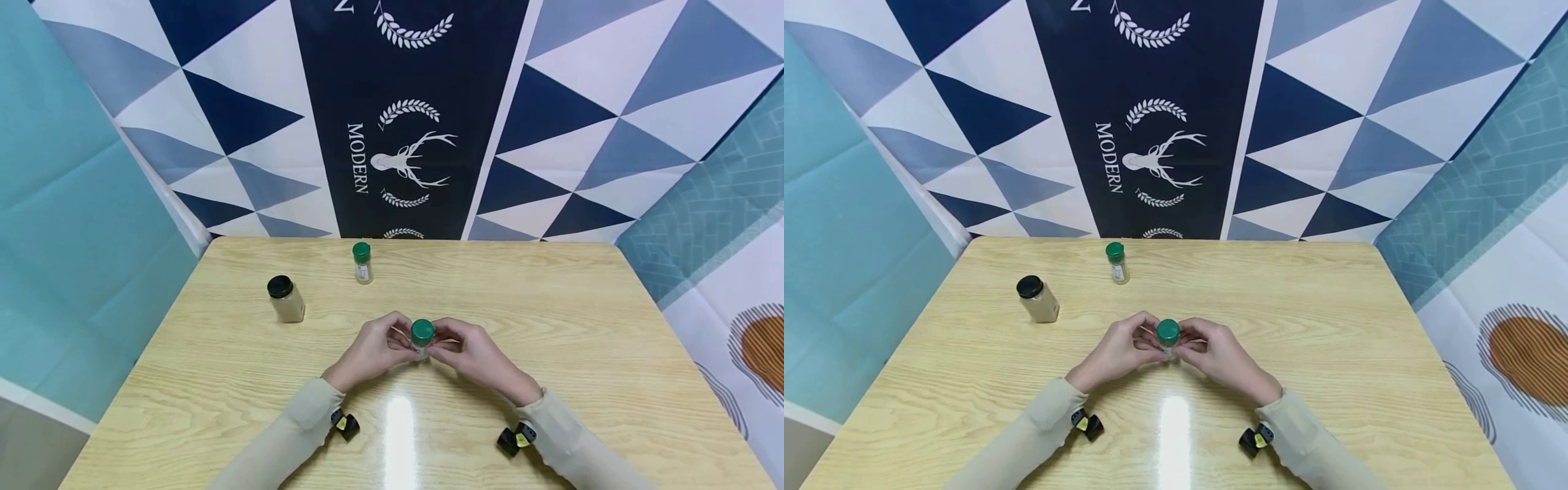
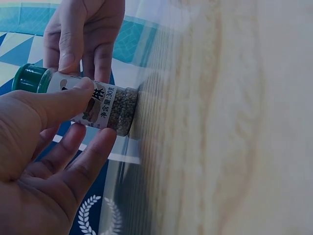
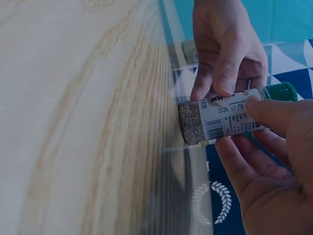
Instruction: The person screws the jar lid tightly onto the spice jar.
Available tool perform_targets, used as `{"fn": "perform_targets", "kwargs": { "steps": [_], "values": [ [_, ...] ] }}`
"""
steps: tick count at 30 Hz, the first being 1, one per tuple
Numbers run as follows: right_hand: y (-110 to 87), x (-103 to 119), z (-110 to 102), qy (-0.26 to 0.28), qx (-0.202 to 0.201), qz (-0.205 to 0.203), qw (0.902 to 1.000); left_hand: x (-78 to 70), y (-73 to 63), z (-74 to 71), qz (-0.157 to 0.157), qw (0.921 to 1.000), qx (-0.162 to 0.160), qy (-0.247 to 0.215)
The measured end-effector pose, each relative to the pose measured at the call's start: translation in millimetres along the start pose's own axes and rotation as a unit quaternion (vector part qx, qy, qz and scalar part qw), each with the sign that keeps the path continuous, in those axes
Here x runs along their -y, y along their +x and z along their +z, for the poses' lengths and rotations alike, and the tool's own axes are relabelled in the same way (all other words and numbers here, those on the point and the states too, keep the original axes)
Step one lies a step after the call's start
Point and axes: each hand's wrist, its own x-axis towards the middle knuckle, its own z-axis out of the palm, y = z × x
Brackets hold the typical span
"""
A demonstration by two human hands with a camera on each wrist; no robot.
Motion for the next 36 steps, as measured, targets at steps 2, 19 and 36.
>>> {"fn": "perform_targets", "kwargs": {
  "steps": [2, 19, 36],
  "values": [
    [0.0, 0.2, -0.3, -0.001, 0.002, 0.005, 1.0000, 0.4, 0.2, 0.0, 0.003, 1.0000, 0.001, 0.001],
    [1.9, 2.3, -4.6, -0.029, -0.026, 0.015, 0.9991, 3.3, 5.3, -2.0, 0.019, 0.9998, -0.007, 0.009],
    [4.1, 0.0, -6.7, -0.018, -0.048, 0.030, 0.9982, 0.9, 13.6, -2.2, -0.001, 0.9990, -0.027, 0.035]
  ]
}}
